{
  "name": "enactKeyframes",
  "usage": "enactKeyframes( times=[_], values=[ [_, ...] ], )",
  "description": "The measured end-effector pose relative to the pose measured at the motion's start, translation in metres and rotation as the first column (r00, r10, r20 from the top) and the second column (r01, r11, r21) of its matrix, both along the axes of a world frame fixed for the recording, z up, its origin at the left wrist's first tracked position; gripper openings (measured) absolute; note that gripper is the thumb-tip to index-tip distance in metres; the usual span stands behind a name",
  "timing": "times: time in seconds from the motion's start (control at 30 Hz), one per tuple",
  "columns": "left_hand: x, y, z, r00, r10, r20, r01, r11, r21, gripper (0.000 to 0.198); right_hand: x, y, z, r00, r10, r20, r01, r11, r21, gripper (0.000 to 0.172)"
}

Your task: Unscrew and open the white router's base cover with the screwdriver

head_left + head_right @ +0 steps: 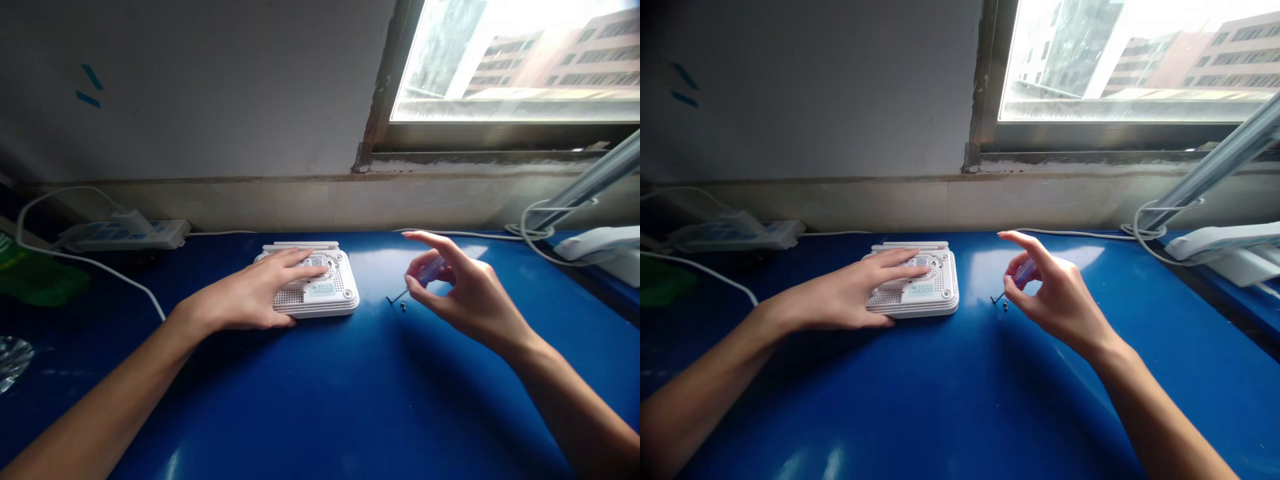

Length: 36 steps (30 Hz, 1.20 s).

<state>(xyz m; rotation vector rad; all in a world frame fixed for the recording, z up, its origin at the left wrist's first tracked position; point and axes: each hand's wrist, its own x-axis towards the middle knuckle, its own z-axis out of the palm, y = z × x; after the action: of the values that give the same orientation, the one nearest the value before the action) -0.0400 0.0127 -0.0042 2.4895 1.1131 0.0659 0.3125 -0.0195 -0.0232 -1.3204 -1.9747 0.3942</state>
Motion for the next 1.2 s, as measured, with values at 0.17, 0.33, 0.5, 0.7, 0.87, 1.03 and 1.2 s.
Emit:
enactKeyframes(
  times=[0.17, 0.33, 0.5, 0.7, 0.87, 1.03, 1.2],
  values=[
    [0.011, -0.007, 0.0, 0.999, 0.032, 0.033, -0.033, 0.999, 0.042, 0.087, 0.007, 0.0, 0.007, 0.997, -0.034, -0.063, 0.032, 0.999, -0.034, 0.064],
    [0.064, -0.015, -0.005, 0.961, -0.054, 0.273, 0.0, 0.981, 0.195, 0.05, 0.01, 0.0, 0.01, 0.985, -0.07, -0.155, 0.058, 0.995, -0.081, 0.07],
    [0.132, -0.01, -0.017, 0.943, 0.025, 0.332, -0.074, 0.988, 0.134, 0.043, 0.02, 0.002, 0.012, 0.958, -0.104, -0.268, 0.069, 0.988, -0.138, 0.073],
    [0.169, -0.001, -0.023, 0.954, 0.049, 0.295, -0.071, 0.995, 0.064, 0.011, 0.032, 0.006, 0.013, 0.928, -0.113, -0.356, 0.064, 0.987, -0.146, 0.076],
    [0.173, 0.002, -0.022, 0.964, 0.026, 0.265, -0.055, 0.993, 0.102, 0.01, 0.04, 0.009, 0.012, 0.923, -0.127, -0.364, 0.083, 0.987, -0.134, 0.076],
    [0.171, 0.008, -0.021, 0.982, -0.003, 0.19, -0.024, 0.99, 0.137, 0.017, 0.045, 0.01, 0.011, 0.925, -0.141, -0.353, 0.098, 0.986, -0.137, 0.077],
    [0.171, 0.01, -0.021, 0.986, -0.063, 0.152, 0.042, 0.99, 0.138, 0.017, 0.047, 0.01, 0.012, 0.924, -0.15, -0.352, 0.112, 0.986, -0.127, 0.076]
  ],
)
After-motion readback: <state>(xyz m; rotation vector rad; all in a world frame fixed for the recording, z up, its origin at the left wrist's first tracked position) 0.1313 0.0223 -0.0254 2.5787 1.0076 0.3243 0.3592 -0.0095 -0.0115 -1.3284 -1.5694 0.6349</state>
